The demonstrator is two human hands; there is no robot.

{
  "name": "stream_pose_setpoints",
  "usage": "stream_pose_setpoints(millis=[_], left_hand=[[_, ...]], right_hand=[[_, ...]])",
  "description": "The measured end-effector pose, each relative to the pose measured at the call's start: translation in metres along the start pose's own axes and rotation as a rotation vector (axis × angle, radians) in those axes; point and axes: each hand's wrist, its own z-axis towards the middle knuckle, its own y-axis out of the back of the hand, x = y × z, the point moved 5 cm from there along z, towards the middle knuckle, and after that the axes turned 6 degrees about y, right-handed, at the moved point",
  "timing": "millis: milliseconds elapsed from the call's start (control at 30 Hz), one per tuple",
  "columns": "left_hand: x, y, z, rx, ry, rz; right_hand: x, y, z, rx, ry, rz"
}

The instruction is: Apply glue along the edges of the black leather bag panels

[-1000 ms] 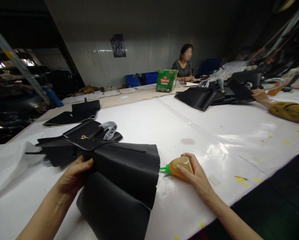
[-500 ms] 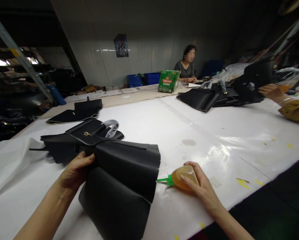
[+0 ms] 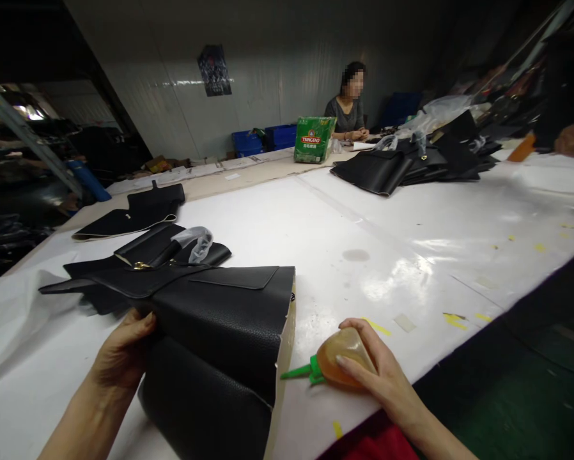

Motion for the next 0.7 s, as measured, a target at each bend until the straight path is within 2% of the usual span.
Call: stream_pose_setpoints(millis=[100, 267, 433, 567, 633, 700], left_hand=[[0.003, 0.01, -0.006, -0.057, 0.002, -0.011], [0.004, 0.017, -0.014, -0.082, -0.004, -0.015], [0.004, 0.026, -0.024, -0.113, -0.006, 0.007], [0.007, 0.039, -0.03, -0.146, 0.007, 0.044], [0.009, 0.046, -0.033, -0.153, 0.009, 0.063], [0.011, 0.053, -0.036, -0.149, 0.024, 0.079]], right_hand=[[0.001, 0.003, -0.004, -0.079, -0.007, -0.021], [0.004, -0.011, -0.016, 0.091, -0.016, 0.04], [0.002, -0.004, -0.024, -0.065, -0.009, -0.03], [0.004, -0.014, -0.032, 0.08, -0.008, -0.027], [0.004, -0.014, -0.034, 0.046, -0.011, -0.035], [0.003, -0.009, -0.036, -0.042, -0.016, -0.05]])
